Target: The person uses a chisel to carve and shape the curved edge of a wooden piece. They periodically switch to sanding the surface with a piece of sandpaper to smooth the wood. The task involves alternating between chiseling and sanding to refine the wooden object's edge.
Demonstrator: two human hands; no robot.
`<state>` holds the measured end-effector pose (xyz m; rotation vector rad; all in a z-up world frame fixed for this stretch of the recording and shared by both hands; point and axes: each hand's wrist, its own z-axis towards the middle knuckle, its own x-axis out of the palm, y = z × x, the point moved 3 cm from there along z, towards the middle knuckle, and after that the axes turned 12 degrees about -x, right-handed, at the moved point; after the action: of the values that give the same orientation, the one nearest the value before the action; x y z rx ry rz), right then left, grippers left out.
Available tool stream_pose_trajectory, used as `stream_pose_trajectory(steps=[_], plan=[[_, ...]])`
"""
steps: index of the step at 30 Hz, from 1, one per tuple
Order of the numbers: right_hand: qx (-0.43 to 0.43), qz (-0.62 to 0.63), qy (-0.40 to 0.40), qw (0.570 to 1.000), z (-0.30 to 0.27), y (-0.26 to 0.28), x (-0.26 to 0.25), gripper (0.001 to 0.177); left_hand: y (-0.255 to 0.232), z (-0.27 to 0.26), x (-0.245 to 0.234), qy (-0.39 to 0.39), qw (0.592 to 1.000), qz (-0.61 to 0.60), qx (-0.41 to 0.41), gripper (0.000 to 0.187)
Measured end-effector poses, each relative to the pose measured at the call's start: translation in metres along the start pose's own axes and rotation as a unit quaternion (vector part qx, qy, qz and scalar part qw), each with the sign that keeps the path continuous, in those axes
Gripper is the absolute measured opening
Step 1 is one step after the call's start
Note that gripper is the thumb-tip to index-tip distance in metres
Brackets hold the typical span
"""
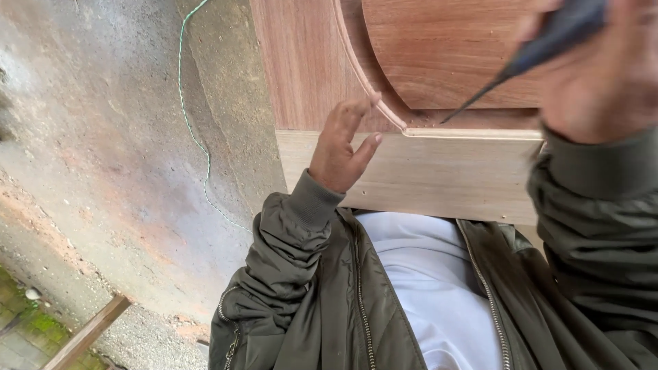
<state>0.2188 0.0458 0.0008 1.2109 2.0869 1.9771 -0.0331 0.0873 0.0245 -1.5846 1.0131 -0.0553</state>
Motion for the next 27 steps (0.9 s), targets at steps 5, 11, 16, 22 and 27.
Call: stream_pose_trajectory(steps=[5, 11, 16, 22, 27], plan=[[-0.114, -0.1, 0.149, 0.977, 0.012, 0.0, 0.082, 0.019, 0.01, -0.013, 0.006, -0.063, 0.994, 0.088, -0.012, 0.028], [-0.119, -0.142, 0.165, 0.969, 0.02, -0.021, 0.098, 0.018, 0.011, -0.02, 0.005, -0.076, 0.995, 0.053, -0.034, 0.023], [-0.114, -0.161, 0.103, 0.975, 0.019, -0.032, 0.103, 0.015, 0.011, -0.019, 0.007, -0.087, 0.995, 0.049, -0.024, 0.022], [-0.148, -0.2, 0.059, 0.967, 0.02, -0.041, 0.101, 0.017, 0.014, -0.021, 0.008, -0.093, 0.995, 0.039, -0.017, 0.021], [-0.192, -0.188, 0.116, 0.956, 0.011, -0.03, 0.117, 0.007, 0.012, -0.021, 0.009, -0.101, 0.994, 0.04, -0.01, 0.02]])
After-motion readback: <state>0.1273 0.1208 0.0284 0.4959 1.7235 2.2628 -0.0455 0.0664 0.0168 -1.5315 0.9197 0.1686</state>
